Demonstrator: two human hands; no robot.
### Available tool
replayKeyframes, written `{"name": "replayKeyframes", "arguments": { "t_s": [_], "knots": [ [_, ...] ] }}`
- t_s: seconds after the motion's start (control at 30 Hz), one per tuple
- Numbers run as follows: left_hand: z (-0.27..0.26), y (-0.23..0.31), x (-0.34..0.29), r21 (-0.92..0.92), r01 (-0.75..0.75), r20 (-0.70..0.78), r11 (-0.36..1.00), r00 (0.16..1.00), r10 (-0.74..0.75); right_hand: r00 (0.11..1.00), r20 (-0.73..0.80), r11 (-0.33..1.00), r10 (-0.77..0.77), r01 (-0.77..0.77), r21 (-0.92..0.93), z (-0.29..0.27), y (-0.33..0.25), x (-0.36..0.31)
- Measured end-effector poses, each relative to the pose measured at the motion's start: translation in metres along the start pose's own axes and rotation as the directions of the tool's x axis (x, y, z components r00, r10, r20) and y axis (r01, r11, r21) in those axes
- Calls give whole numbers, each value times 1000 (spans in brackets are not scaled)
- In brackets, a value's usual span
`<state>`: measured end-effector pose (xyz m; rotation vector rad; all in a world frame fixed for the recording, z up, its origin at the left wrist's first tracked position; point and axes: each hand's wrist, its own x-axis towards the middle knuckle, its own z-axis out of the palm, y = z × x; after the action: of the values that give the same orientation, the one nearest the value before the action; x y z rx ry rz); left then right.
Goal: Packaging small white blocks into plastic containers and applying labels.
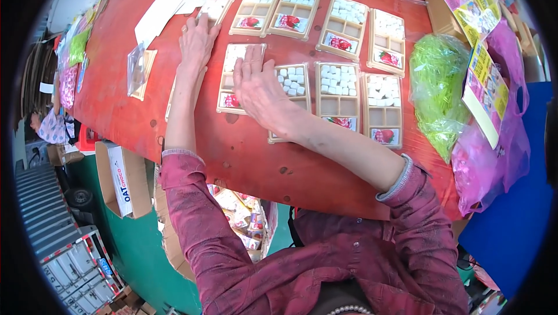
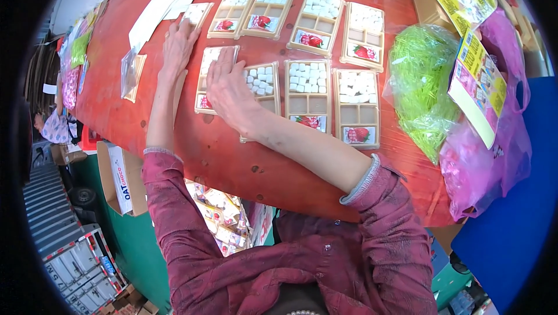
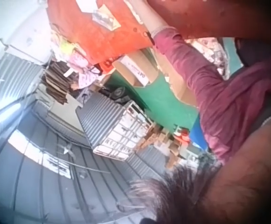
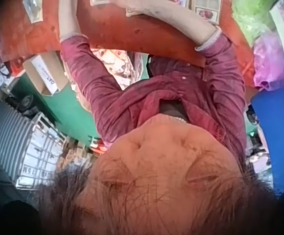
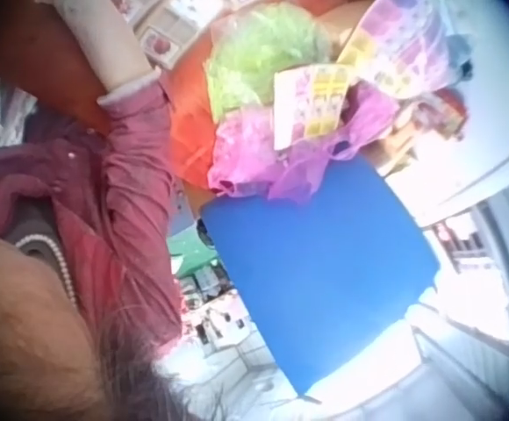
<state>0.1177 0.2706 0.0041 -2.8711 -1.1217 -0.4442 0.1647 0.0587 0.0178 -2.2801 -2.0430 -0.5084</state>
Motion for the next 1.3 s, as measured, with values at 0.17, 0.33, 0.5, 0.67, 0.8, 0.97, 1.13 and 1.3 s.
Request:
{"name": "replayKeyframes", "arguments": {
  "t_s": [0.17, 0.33, 0.5, 0.67, 0.8, 0.97, 1.13, 1.3],
  "knots": [
    [-3, -1, 0, -100, 70, 31, 992, 997, -67, 1000, -15, 1000, 14, -15, -11, 1, -2, 2],
    [-15, 15, -12, -174, -8, -91, 985, 996, -8, 999, -35, 1000, 14, -14, 6, 2, -1, 1],
    [-42, 47, -38, -293, -149, -125, 944, 985, 117, 979, -193, 981, 59, -20, 194, 10, 11, 3],
    [-62, 78, -66, -435, -152, -64, 888, 988, 138, 977, -204, 906, 69, 24, 423, -20, 70, 1],
    [-80, 94, -81, -317, -207, -32, 926, 978, 208, 978, 25, 896, 206, -199, 397, -23, 157, -8],
    [-84, 143, -79, -354, -393, -42, 849, 913, 405, 805, 97, 804, 586, -592, 61, -7, 258, -47],
    [-61, 206, -71, -375, -589, -149, 715, 800, 581, 762, 93, 757, 640, -647, 92, 23, 287, -63],
    [-32, 257, -60, -308, -697, -207, 648, 713, 670, 742, 93, 735, 664, -671, 103, 33, 289, -63]
  ]
}}
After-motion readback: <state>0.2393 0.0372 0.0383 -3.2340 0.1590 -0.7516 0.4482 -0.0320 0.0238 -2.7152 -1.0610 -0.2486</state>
